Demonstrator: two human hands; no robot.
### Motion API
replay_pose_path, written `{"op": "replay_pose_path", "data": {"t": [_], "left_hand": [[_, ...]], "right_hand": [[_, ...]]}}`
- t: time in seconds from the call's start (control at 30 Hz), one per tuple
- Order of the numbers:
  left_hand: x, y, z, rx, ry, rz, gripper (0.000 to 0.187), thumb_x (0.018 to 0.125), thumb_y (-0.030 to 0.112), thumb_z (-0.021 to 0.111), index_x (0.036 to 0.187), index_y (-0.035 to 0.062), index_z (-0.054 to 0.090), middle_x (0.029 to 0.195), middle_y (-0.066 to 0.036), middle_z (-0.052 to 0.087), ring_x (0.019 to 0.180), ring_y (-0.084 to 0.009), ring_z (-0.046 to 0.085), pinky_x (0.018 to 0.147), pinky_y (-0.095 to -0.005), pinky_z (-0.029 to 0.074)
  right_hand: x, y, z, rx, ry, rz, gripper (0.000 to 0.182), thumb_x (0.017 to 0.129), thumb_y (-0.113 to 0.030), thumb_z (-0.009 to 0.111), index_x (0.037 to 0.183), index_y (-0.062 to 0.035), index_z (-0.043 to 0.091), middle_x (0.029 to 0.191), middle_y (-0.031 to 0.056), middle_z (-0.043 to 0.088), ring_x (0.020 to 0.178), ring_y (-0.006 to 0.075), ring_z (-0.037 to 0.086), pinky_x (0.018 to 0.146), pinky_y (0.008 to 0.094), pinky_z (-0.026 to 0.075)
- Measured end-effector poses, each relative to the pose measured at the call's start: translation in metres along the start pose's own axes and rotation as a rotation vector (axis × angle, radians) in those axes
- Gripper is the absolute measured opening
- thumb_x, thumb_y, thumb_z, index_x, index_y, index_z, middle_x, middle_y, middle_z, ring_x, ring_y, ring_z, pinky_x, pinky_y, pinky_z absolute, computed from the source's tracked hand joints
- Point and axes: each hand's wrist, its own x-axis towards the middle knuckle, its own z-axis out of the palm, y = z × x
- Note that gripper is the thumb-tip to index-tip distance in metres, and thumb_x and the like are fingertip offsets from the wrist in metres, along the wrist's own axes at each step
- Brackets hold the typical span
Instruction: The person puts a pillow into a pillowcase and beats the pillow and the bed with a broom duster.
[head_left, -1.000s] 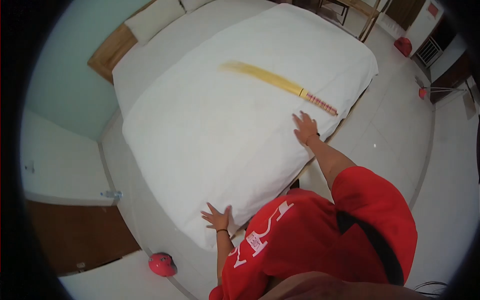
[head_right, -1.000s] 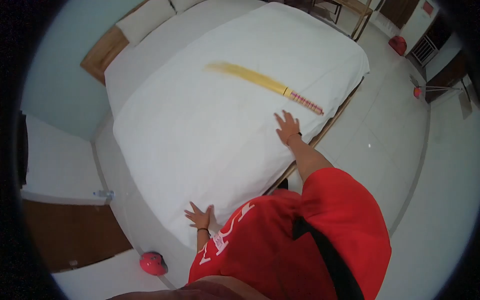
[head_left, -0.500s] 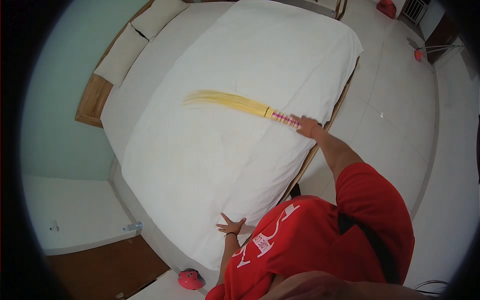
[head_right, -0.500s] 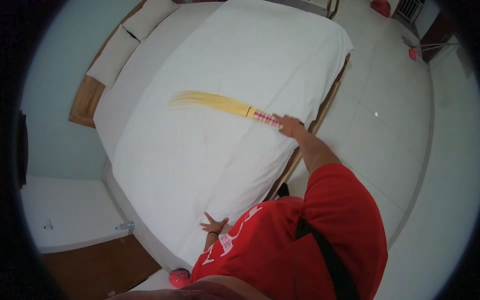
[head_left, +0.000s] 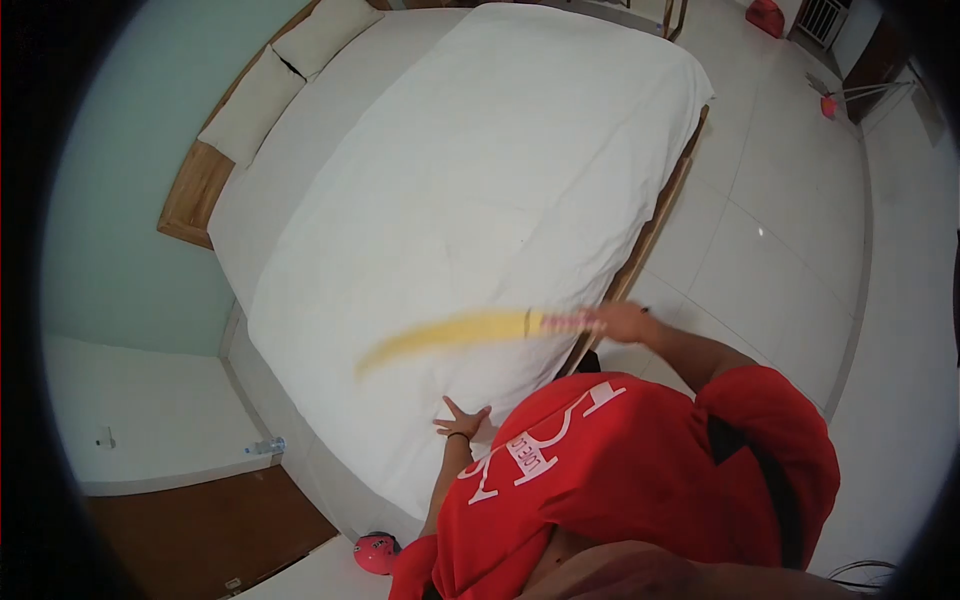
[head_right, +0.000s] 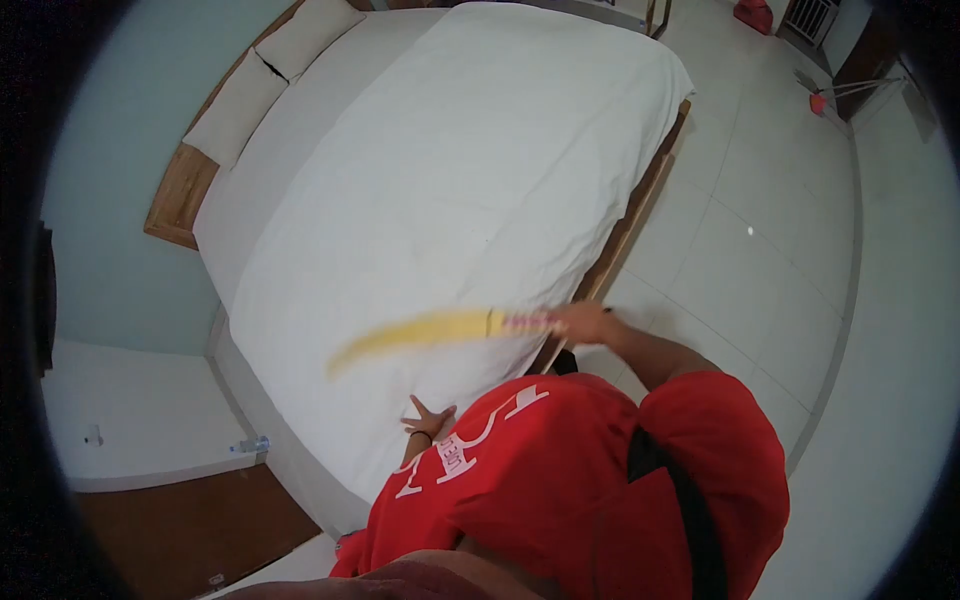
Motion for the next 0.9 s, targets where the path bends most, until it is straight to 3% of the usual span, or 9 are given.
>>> {"op": "replay_pose_path", "data": {"t": [0.03, 0.07, 0.13, 0.2, 0.33, 0.57, 0.67, 0.8, 0.9], "left_hand": [[-0.007, 0.002, -0.006, 0.007, -0.005, 0.015, 0.130, 0.053, 0.069, 0.071, 0.141, 0.0299, -0.016, 0.138, -0.039, -0.016, 0.128, -0.0593, -0.005, 0.104, -0.0624, 0.011], [-0.006, 0.000, -0.007, 0.010, -0.018, 0.051, 0.128, 0.054, 0.069, 0.070, 0.142, 0.0291, -0.015, 0.139, -0.039, -0.015, 0.128, -0.0593, -0.003, 0.104, -0.0618, 0.012], [-0.007, -0.010, -0.011, 0.019, -0.046, 0.119, 0.126, 0.056, 0.068, 0.070, 0.143, 0.0275, -0.012, 0.139, -0.040, -0.014, 0.128, -0.0592, 0.000, 0.104, -0.0608, 0.014], [-0.003, -0.020, -0.011, 0.103, -0.039, 0.179, 0.123, 0.058, 0.067, 0.069, 0.144, 0.0259, -0.010, 0.139, -0.040, -0.012, 0.128, -0.0590, 0.003, 0.104, -0.0600, 0.016], [0.074, -0.062, 0.025, 0.275, 0.029, 0.378, 0.121, 0.060, 0.066, 0.068, 0.144, 0.0237, -0.008, 0.138, -0.041, -0.009, 0.128, -0.0585, 0.007, 0.103, -0.0597, 0.018], [0.052, -0.043, 0.019, 0.130, 0.083, 0.165, 0.113, 0.064, 0.063, 0.067, 0.145, 0.0214, -0.001, 0.138, -0.042, -0.003, 0.129, -0.0571, 0.006, 0.107, -0.0546, 0.016], [0.051, -0.042, 0.013, 0.038, 0.234, 0.405, 0.111, 0.065, 0.063, 0.066, 0.145, 0.0186, 0.003, 0.139, -0.041, -0.001, 0.132, -0.0525, 0.002, 0.109, -0.0510, 0.010], [0.023, 0.025, 0.001, 0.140, 0.206, 0.539, 0.105, 0.069, 0.060, 0.065, 0.145, 0.0173, 0.007, 0.142, -0.037, -0.002, 0.134, -0.0486, 0.000, 0.109, -0.0521, 0.007], [-0.027, 0.086, -0.005, 0.075, 0.178, 0.535, 0.105, 0.068, 0.061, 0.066, 0.145, 0.0178, 0.008, 0.148, -0.024, -0.001, 0.136, -0.0432, 0.001, 0.103, -0.0659, 0.005]], "right_hand": [[-0.009, 0.027, -0.007, 0.010, 0.074, 0.086, 0.054, 0.086, -0.044, 0.044, 0.132, -0.0164, 0.042, 0.112, 0.0154, 0.057, 0.097, 0.0342, 0.057, 0.081, 0.0432, 0.047], [-0.034, 0.043, -0.020, 0.142, 0.408, 0.138, 0.052, 0.086, -0.043, 0.043, 0.130, -0.0146, 0.043, 0.114, 0.0165, 0.057, 0.099, 0.0346, 0.057, 0.082, 0.0436, 0.046], [-0.060, 0.072, -0.054, 0.165, 0.361, 0.762, 0.055, 0.087, -0.047, 0.042, 0.131, -0.0136, 0.042, 0.114, 0.0189, 0.058, 0.104, 0.0331, 0.056, 0.087, 0.0433, 0.044], [-0.082, 0.099, -0.053, 0.292, 0.603, 0.986, 0.057, 0.085, -0.048, 0.044, 0.132, -0.0153, 0.040, 0.112, 0.0181, 0.059, 0.102, 0.0342, 0.057, 0.086, 0.0434, 0.044], [-0.090, 0.094, -0.041, 0.384, 0.859, 0.897, 0.057, 0.083, -0.047, 0.050, 0.131, -0.0186, 0.040, 0.104, 0.0196, 0.061, 0.097, 0.0379, 0.058, 0.082, 0.0451, 0.045], [-0.095, -0.041, 0.008, 0.212, 0.405, 0.148, 0.058, 0.081, -0.034, 0.059, 0.133, -0.0201, 0.038, 0.110, 0.0158, 0.059, 0.098, 0.0350, 0.058, 0.082, 0.0425, 0.046], [-0.116, -0.061, -0.008, 0.038, 0.134, 0.273, 0.056, 0.081, -0.038, 0.056, 0.133, -0.0222, 0.038, 0.107, 0.0151, 0.060, 0.094, 0.0350, 0.059, 0.080, 0.0434, 0.047], [-0.133, 0.063, -0.018, 0.276, 0.462, 0.688, 0.049, 0.086, -0.038, 0.050, 0.130, -0.0188, 0.041, 0.099, 0.0187, 0.063, 0.093, 0.0366, 0.059, 0.079, 0.0449, 0.047], [-0.167, 0.131, -0.055, 0.577, 0.853, 0.721, 0.052, 0.086, -0.039, 0.053, 0.128, -0.0114, 0.042, 0.096, 0.0157, 0.066, 0.085, 0.0307, 0.065, 0.079, 0.0441, 0.049]]}}
